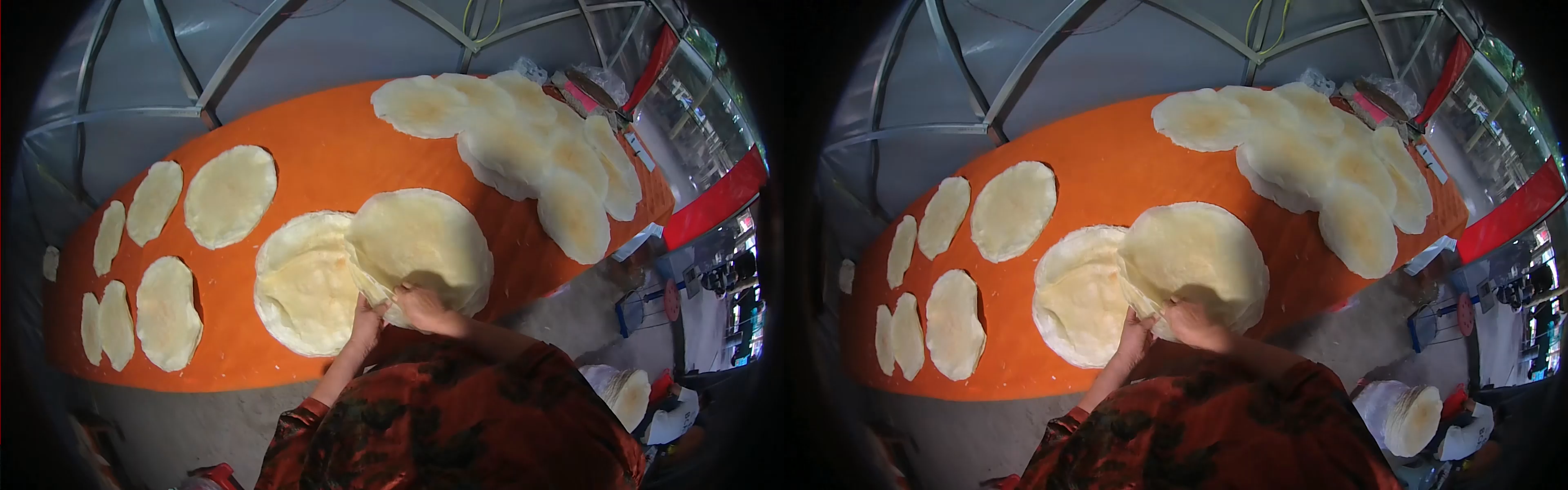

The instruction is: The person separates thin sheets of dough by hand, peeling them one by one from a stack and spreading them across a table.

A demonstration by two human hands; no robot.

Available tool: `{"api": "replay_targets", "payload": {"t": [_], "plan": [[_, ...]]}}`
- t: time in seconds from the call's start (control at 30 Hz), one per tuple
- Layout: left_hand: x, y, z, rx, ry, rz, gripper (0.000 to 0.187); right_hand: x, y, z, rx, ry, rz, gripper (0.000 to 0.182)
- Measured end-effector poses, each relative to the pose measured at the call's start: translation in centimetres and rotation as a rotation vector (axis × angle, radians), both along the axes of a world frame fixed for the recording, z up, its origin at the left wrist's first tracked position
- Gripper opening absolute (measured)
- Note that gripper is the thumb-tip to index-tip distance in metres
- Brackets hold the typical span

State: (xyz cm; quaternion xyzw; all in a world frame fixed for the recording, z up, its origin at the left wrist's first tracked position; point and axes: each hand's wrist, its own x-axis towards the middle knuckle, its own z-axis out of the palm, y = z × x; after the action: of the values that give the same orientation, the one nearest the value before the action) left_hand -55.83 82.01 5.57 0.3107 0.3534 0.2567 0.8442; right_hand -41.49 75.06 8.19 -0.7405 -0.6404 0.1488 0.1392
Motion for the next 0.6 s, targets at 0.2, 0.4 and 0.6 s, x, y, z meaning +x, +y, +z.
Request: {"api": "replay_targets", "payload": {"t": [0.2, 0.4, 0.6], "plan": [[0.5, -0.7, -0.1, 0.025, 0.044, 0.067, 0.043, -0.2, -1.1, 2.1, -0.019, 0.096, -0.004, 0.037], [0.0, 0.1, -2.3, 0.08, 0.203, 0.105, 0.034, 7.4, 3.2, 0.3, -0.199, 0.203, -0.371, 0.019], [-1.2, -0.1, -1.4, 0.004, 0.23, 0.221, 0.028, 27.0, 7.3, 15.4, 0.085, -0.101, -0.444, 0.018]]}}
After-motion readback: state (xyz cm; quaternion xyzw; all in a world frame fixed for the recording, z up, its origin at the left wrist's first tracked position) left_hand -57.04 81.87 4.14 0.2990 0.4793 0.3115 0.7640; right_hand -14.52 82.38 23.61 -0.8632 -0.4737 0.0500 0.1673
